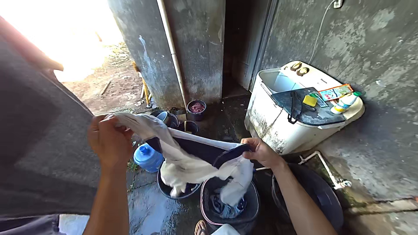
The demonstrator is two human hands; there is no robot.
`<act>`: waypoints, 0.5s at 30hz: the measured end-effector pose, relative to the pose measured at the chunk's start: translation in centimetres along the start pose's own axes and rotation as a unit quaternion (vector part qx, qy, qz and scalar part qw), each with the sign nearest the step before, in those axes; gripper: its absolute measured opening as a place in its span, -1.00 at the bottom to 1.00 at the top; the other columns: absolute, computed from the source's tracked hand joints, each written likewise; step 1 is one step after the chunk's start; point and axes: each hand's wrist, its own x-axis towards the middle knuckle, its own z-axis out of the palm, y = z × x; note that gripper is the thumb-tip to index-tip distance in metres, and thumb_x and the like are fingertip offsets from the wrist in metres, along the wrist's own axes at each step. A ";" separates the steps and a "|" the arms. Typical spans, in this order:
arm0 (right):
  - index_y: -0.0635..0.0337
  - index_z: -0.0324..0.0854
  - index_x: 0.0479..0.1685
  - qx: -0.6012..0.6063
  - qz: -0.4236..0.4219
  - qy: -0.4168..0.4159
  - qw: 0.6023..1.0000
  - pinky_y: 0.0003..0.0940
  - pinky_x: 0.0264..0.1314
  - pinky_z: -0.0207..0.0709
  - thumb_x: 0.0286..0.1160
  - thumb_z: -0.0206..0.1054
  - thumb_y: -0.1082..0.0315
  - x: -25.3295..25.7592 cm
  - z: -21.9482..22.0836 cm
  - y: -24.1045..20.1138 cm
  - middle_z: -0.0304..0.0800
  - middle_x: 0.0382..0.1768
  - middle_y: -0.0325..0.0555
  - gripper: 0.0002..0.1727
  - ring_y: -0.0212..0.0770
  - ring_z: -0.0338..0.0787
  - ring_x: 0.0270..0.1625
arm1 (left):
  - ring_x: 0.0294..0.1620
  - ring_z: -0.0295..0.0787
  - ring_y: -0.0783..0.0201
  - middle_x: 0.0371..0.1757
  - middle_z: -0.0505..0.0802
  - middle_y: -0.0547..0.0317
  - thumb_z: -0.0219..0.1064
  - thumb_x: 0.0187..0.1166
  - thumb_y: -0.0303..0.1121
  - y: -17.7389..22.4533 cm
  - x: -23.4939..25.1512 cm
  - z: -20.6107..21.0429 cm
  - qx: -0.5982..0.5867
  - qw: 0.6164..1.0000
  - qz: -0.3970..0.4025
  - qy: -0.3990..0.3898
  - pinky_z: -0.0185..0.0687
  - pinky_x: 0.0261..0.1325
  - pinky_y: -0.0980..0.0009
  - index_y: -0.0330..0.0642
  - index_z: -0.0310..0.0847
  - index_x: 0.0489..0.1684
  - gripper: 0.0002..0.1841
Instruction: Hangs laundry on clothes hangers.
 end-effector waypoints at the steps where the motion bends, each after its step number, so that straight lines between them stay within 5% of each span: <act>1: -0.05 0.76 -0.26 -0.006 -0.028 -0.002 1.000 -0.53 0.07 0.67 0.36 0.58 0.20 0.8 0.9 -1.3 0.80 -0.10 -0.48 -0.87 -0.56 0.73 -0.01 | 0.06 0.75 0.49 0.11 0.77 0.35 0.08 0.76 -0.31 0.1 -0.7 -1.0 0.103 0.990 0.093 -0.016 0.75 0.12 0.40 -0.15 0.45 0.21 -0.78; 3: 0.08 0.79 -0.22 -0.035 -0.048 0.030 0.998 -0.46 0.06 0.73 0.46 0.45 0.30 2.5 3.5 -3.0 0.87 -0.17 -0.39 -0.92 -0.51 0.80 -0.07 | 0.55 0.45 -0.02 0.52 0.53 -0.28 0.21 0.74 -0.10 1.4 -4.2 -0.8 0.239 0.944 0.204 -0.097 0.40 0.52 -0.01 -0.46 0.32 0.48 -0.42; 6: 0.04 0.61 -0.55 -0.092 -0.033 0.056 0.994 -0.59 -0.40 0.47 0.46 0.45 0.27 4.8 7.6 -3.0 0.62 -0.61 -0.49 -0.77 -0.60 0.57 -0.51 | 0.53 0.53 -0.19 0.41 0.70 -0.22 0.55 0.37 0.12 0.2 -13.2 5.2 0.254 0.924 0.104 -0.268 0.42 0.56 -0.25 -0.21 0.65 0.37 -0.31; 8: 0.08 0.54 -0.55 -0.179 0.017 0.044 0.983 -0.58 -0.45 0.35 0.44 0.52 0.13 4.9 8.6 -2.3 0.50 -0.65 -0.44 -0.66 -0.57 0.46 -0.57 | 0.11 0.86 0.05 0.02 0.91 0.00 0.45 0.53 -0.12 -3.7 -15.4 6.9 0.267 0.894 0.005 -0.360 0.73 0.23 -0.06 -0.15 0.81 0.13 -0.64; 9: 0.10 0.56 -0.50 -0.227 0.054 0.032 0.972 -0.53 -0.43 0.34 0.41 0.55 0.03 4.7 8.5 -2.1 0.48 -0.62 -0.40 -0.61 -0.53 0.45 -0.55 | -0.05 0.86 0.19 -0.11 0.91 0.10 0.38 0.60 -0.20 -5.1 -14.8 6.5 0.240 0.882 -0.048 -0.403 0.75 0.12 0.07 -0.15 0.83 0.02 -0.75; 12: 0.12 0.60 -0.41 -0.258 0.125 0.009 0.958 -0.45 -0.37 0.39 0.30 0.61 -0.04 3.4 6.8 -1.8 0.53 -0.56 -0.37 -0.57 -0.48 0.48 -0.49 | -0.23 0.82 0.44 -0.25 0.91 0.26 0.42 0.58 -0.31 -6.5 -11.8 4.9 0.083 0.839 -0.157 -0.514 0.78 -0.02 0.31 -0.18 0.85 -0.11 -0.84; 15: 0.18 0.74 -0.15 -0.229 0.137 -0.012 0.964 -0.46 -0.16 0.62 0.42 0.52 0.19 0.9 4.0 -0.8 0.77 -0.36 -0.28 -0.76 -0.48 0.70 -0.31 | -0.27 0.80 0.50 -0.28 0.91 0.31 0.38 0.60 -0.35 -7.8 -10.8 4.4 -0.096 0.818 -0.231 -0.518 0.76 -0.09 0.46 -0.20 0.85 -0.13 -0.85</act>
